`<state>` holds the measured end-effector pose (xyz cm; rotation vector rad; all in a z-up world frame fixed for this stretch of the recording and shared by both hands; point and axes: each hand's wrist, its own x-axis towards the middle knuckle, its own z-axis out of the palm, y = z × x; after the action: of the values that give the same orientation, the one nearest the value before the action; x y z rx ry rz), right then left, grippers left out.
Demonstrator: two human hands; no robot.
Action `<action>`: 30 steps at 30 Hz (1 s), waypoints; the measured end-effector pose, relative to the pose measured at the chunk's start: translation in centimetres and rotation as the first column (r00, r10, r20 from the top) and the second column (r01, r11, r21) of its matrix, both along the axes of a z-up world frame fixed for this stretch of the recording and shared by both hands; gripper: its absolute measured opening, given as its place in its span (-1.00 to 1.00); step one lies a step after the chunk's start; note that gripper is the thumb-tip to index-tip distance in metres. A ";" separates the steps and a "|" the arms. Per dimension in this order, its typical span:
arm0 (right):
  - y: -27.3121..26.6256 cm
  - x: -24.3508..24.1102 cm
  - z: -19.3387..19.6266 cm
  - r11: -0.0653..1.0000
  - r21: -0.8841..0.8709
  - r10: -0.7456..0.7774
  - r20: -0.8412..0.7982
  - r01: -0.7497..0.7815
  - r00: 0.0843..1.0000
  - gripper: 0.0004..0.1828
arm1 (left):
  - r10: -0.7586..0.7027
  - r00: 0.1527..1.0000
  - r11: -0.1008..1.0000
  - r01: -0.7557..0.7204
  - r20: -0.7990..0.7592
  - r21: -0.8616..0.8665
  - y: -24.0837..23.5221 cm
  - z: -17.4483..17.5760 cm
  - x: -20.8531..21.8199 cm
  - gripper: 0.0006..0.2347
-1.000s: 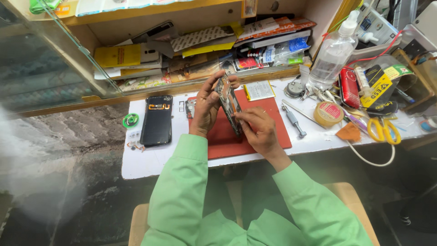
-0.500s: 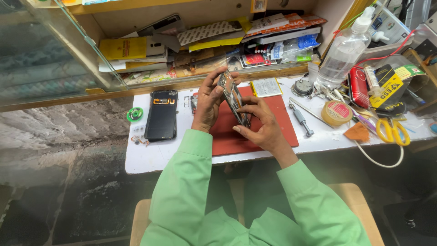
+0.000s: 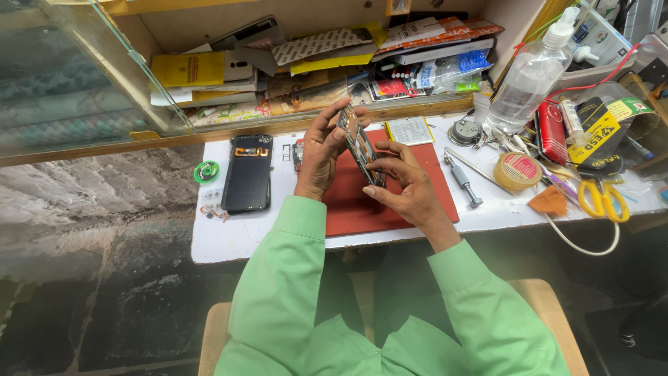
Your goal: The person disassembles a smartphone by removing screws and detaching internal components. They remove the motherboard and battery, then use a heat gun on the phone's back cover.
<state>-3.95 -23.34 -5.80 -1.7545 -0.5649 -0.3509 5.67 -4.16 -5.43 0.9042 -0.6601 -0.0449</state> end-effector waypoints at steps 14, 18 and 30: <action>-1.5 1.0 -1.4 0.919 0.374 0.205 -0.176 -0.127 0.963 -0.62 | 0.105 0.980 0.974 -0.136 0.171 0.183 -0.9 0.9 -1.4 -0.25; -1.6 1.1 -1.6 0.896 0.424 0.233 -0.188 -0.135 0.954 -0.57 | 0.192 0.973 0.950 -0.217 0.131 0.225 -1.3 0.9 -1.3 -0.17; -1.4 1.9 -1.7 0.756 0.647 0.256 -0.161 -0.094 0.953 -0.56 | 0.481 0.864 0.851 -0.501 0.148 0.155 -1.8 0.6 -1.0 -0.44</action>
<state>-2.08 -24.74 -7.52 -1.0490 -0.3681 -0.1583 4.70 -5.93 -4.81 1.2467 -0.5067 0.4102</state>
